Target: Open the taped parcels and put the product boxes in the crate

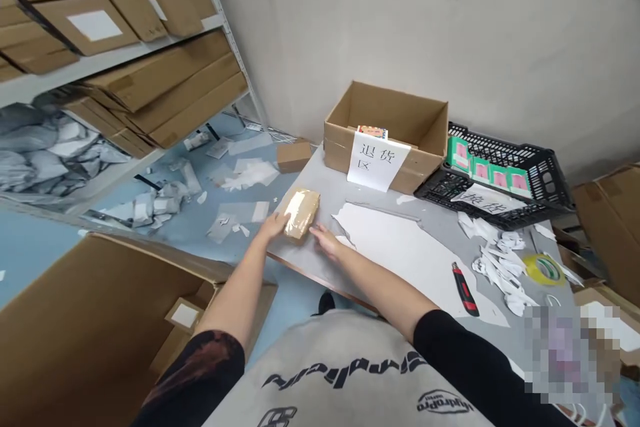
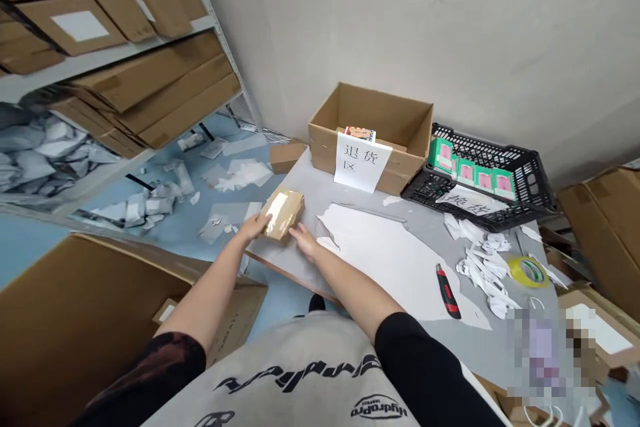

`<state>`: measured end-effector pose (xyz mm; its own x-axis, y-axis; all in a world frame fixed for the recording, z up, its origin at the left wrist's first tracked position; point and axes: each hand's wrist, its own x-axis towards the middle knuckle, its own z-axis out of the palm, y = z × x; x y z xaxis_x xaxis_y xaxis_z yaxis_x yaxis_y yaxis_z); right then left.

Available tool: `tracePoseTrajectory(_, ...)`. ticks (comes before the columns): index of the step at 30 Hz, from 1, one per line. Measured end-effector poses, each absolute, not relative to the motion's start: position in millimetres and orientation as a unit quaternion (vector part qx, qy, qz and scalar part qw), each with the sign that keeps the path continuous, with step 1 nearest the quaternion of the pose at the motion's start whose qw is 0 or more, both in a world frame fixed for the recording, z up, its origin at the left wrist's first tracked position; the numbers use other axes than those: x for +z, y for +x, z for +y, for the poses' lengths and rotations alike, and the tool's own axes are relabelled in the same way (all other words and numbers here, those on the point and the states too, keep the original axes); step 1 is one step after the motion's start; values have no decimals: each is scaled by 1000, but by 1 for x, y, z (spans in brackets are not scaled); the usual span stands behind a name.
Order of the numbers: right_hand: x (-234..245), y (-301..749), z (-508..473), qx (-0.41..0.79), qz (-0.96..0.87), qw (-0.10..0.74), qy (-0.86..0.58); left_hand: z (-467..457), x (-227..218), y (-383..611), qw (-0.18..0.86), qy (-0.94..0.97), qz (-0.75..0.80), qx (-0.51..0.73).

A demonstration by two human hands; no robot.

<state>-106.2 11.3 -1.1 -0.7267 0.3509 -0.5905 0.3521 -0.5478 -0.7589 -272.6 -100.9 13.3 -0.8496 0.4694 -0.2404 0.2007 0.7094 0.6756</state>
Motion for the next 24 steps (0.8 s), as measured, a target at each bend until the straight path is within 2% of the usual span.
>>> tracePoseTrajectory(4,-3,-85,21,-808,493,-31,321,-103,2,-230,280,196,848,405)
tracePoseTrajectory(9,11,2,57,-754,521,-197,349,-62,-5,-153,333,266,759,492)
tracePoseTrajectory(12,19,63,80,-672,539,-292,416,-16,-6,-93,383,334,685,523)
tracePoseTrajectory(14,17,101,91,-610,547,-322,474,11,-10,-52,415,381,640,523)
tracePoseTrajectory(17,3,150,102,-546,551,-318,545,36,-20,-6,469,413,613,483)
tracePoseTrajectory(21,-19,207,120,-552,572,-255,551,49,-33,21,485,404,631,452)
tracePoseTrajectory(24,-28,254,143,-458,608,-210,614,52,-38,32,501,384,640,438)
